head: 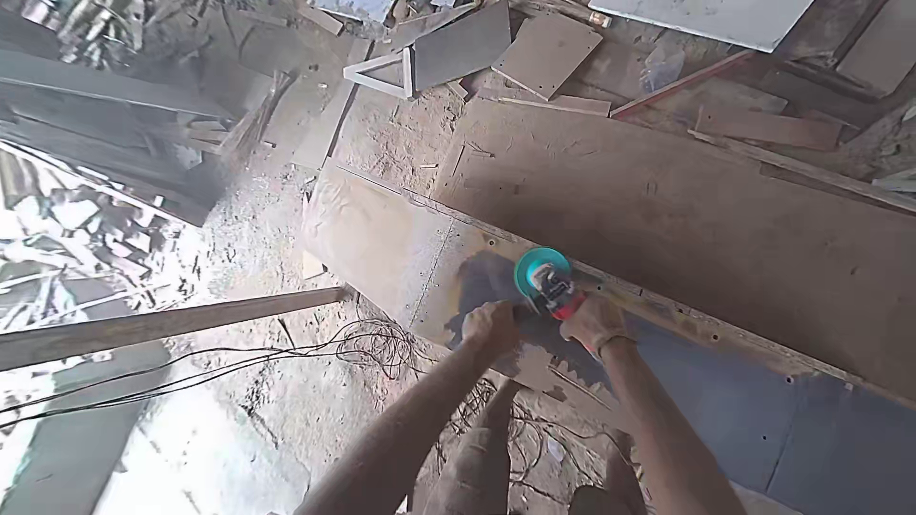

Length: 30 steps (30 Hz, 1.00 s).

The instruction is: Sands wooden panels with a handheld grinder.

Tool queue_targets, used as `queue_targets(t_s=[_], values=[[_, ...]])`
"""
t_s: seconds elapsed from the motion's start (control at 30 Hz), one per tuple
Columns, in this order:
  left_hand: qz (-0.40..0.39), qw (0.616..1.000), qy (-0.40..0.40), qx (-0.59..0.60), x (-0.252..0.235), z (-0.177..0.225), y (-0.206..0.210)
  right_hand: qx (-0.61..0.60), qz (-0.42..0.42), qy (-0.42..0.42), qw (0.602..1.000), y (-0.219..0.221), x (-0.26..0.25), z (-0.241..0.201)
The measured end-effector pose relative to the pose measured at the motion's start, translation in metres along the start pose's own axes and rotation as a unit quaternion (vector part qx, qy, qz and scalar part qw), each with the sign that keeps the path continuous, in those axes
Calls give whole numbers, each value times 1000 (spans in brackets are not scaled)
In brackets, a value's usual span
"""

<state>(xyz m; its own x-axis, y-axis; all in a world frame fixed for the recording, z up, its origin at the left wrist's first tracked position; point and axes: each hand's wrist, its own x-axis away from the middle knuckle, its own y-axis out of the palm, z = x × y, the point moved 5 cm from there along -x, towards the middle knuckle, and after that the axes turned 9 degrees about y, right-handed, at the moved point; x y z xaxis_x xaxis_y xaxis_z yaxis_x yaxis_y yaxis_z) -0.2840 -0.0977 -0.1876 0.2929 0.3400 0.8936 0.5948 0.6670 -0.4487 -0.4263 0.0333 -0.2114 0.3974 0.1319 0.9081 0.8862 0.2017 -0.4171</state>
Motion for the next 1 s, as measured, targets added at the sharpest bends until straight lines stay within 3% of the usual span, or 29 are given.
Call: queue_targets(t_s=[0.13,0.2,0.3,0.4,0.53,0.73,1.0], values=[[39,998,-20,47,-2,-117,-19,52,0,-118,992,12,29,-118],[54,997,-26,57,-6,-155,-19,77,-10,-145,986,14,45,-155],[49,994,8,96,-11,-175,-6,109,-21,-150,982,9,66,-170],[24,987,53,151,-11,-149,14,132,-35,-120,983,-1,79,-147],[-25,991,79,104,-20,-61,27,103,-29,-21,994,-21,65,-65],[-106,976,175,75,-23,127,84,66,-23,148,987,-42,33,120],[-196,940,262,-99,-13,363,205,-95,-51,294,950,29,-11,423]])
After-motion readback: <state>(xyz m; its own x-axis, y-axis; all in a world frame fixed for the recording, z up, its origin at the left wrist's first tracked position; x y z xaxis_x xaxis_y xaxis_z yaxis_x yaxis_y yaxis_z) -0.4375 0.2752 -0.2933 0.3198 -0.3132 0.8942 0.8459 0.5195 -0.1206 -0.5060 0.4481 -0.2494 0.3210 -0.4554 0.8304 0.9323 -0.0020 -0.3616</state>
